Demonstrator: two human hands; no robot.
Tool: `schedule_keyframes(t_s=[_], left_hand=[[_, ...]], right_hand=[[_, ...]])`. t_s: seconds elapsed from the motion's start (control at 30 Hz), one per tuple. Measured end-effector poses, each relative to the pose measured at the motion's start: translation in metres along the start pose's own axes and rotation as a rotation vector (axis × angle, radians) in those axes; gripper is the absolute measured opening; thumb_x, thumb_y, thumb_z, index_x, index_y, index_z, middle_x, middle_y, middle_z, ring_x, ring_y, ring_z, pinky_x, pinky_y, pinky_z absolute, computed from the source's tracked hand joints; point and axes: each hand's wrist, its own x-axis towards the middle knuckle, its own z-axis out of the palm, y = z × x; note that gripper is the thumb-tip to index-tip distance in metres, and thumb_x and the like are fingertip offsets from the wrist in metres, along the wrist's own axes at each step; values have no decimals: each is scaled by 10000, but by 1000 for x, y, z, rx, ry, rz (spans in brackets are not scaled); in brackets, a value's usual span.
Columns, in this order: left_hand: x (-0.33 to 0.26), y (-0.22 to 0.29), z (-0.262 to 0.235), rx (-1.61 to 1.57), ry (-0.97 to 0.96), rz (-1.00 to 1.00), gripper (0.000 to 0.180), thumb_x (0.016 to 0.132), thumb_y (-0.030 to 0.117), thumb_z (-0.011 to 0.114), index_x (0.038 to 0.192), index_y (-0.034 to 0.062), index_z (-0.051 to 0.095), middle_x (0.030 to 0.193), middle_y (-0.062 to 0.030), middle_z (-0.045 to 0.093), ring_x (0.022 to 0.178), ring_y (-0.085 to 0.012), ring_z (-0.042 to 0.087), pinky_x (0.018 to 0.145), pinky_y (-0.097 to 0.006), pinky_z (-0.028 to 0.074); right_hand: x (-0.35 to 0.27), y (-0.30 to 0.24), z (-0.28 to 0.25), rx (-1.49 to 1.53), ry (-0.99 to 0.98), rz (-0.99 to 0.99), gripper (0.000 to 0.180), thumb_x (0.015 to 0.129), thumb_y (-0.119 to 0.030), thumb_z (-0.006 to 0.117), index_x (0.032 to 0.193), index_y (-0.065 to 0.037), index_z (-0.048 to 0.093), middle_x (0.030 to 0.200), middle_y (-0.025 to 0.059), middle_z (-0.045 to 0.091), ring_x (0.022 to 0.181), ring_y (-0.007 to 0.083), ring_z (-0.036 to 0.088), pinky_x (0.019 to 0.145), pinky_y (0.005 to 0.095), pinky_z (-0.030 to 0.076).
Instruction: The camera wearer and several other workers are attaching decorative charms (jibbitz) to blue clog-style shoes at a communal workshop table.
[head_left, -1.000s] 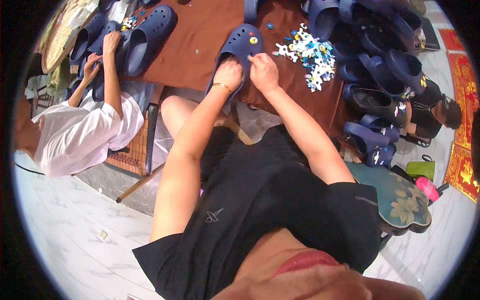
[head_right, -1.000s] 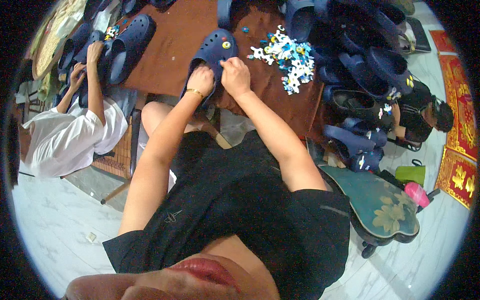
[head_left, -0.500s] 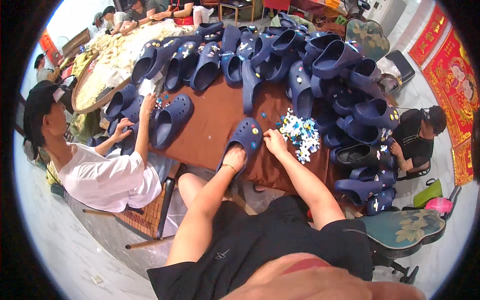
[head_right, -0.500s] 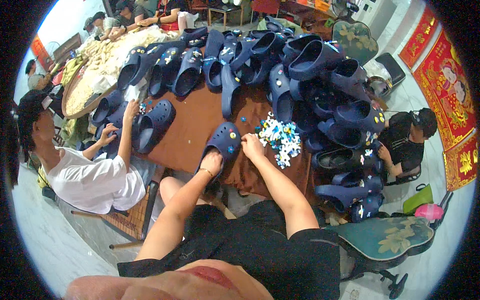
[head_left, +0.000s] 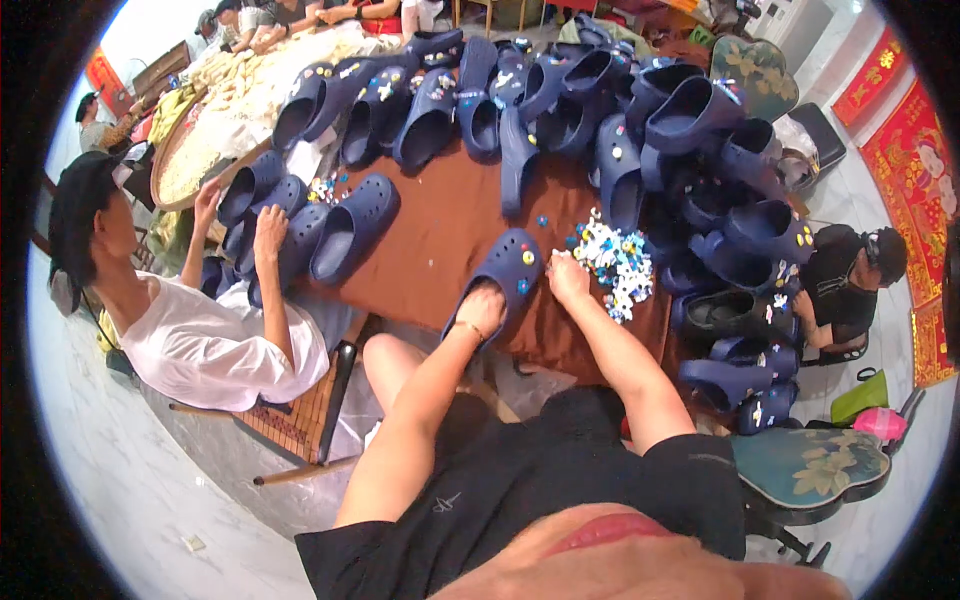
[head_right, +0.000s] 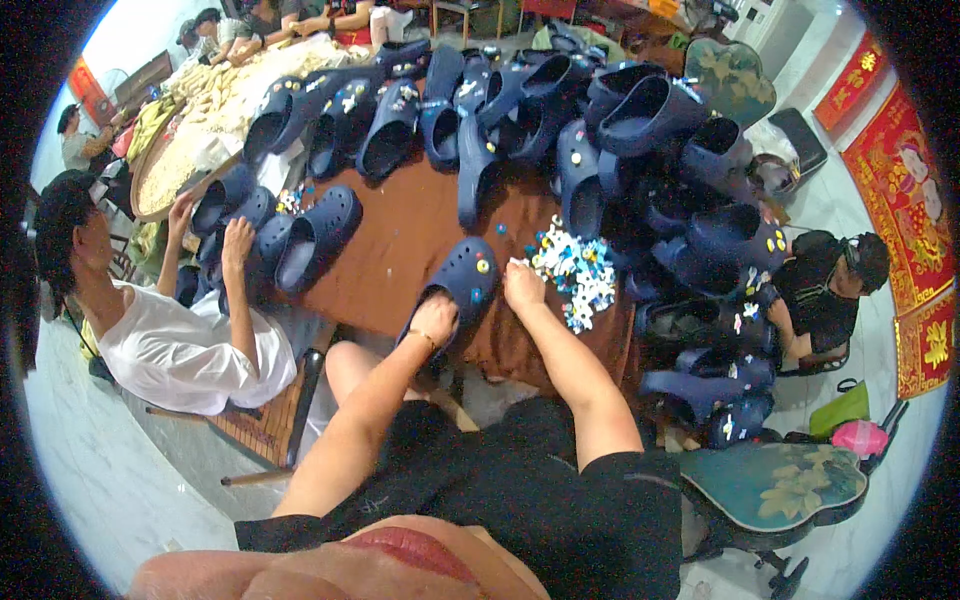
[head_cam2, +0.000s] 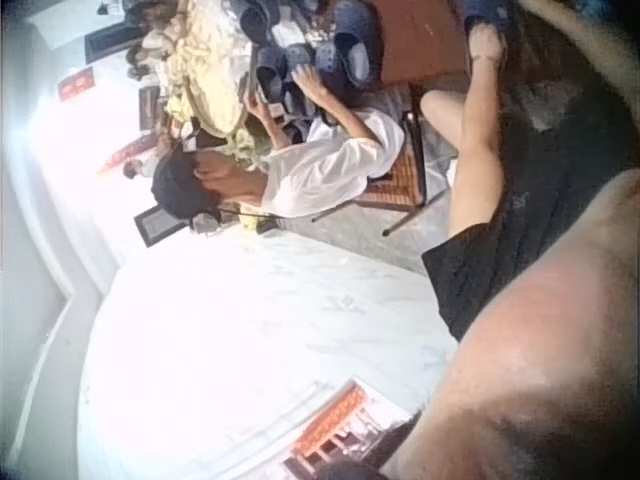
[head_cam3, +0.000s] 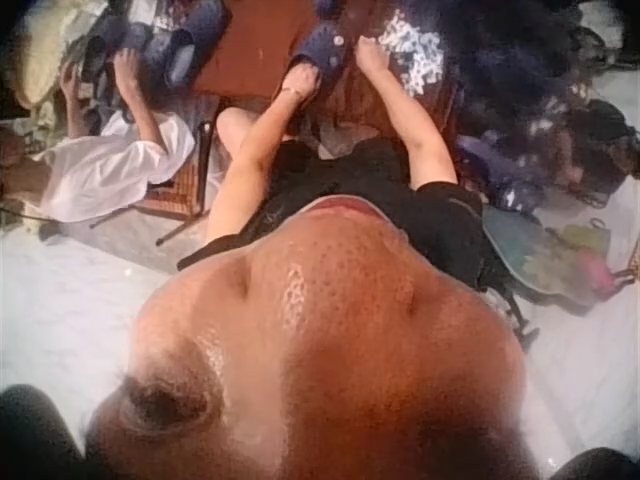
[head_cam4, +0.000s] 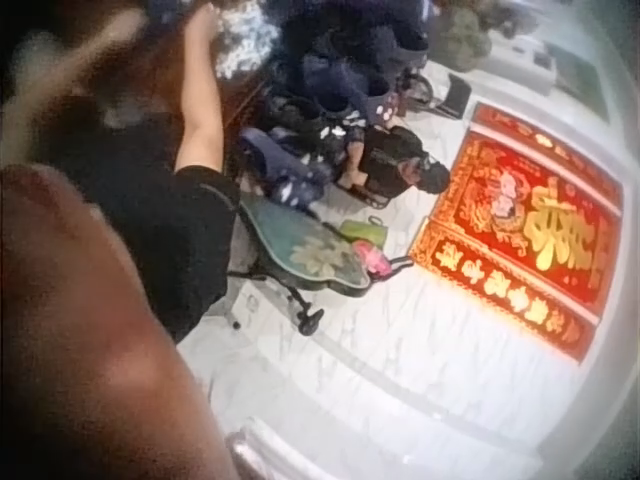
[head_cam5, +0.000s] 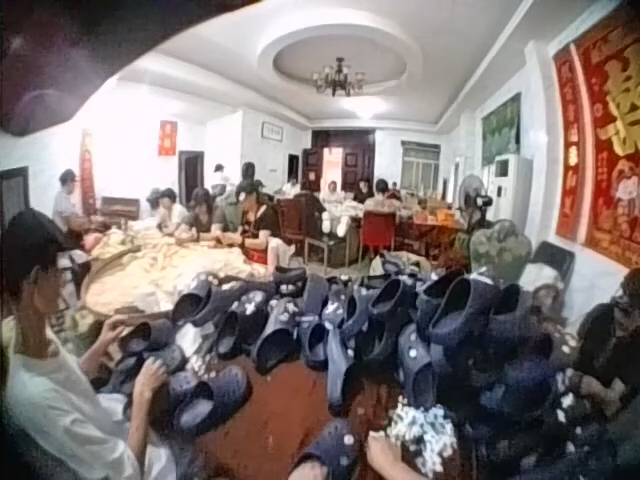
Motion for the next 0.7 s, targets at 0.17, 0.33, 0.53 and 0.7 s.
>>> schedule_keyframes(t_s=[0.17,0.33,0.53,0.7], left_hand=[[2,-14,6,93,-31,4,135,694,150,493,739,35,547,794,-191,538,776,-329,523,721,-417,425],[7,-6,-7,23,64,51,141,715,172,503,723,40,551,839,-190,559,841,-310,536,770,-401,423],[7,-2,-9,10,33,10,143,710,164,500,703,33,555,801,-187,569,808,-311,547,760,-386,430],[11,4,-15,32,69,60,148,691,163,487,679,32,557,766,-189,559,745,-307,546,705,-401,434]], right_hand=[[17,-5,3,176,155,12,228,782,-188,457,887,-26,579,799,185,579,780,342,565,670,422,450],[28,-29,-21,553,364,-109,117,699,-150,595,760,-51,616,762,138,599,733,289,571,666,374,445],[38,-62,-20,550,280,-244,117,692,-166,609,759,-71,628,785,112,603,757,273,577,691,355,454],[46,-66,-14,254,332,-515,86,706,-127,533,714,-114,618,718,104,570,712,272,555,632,372,459]])
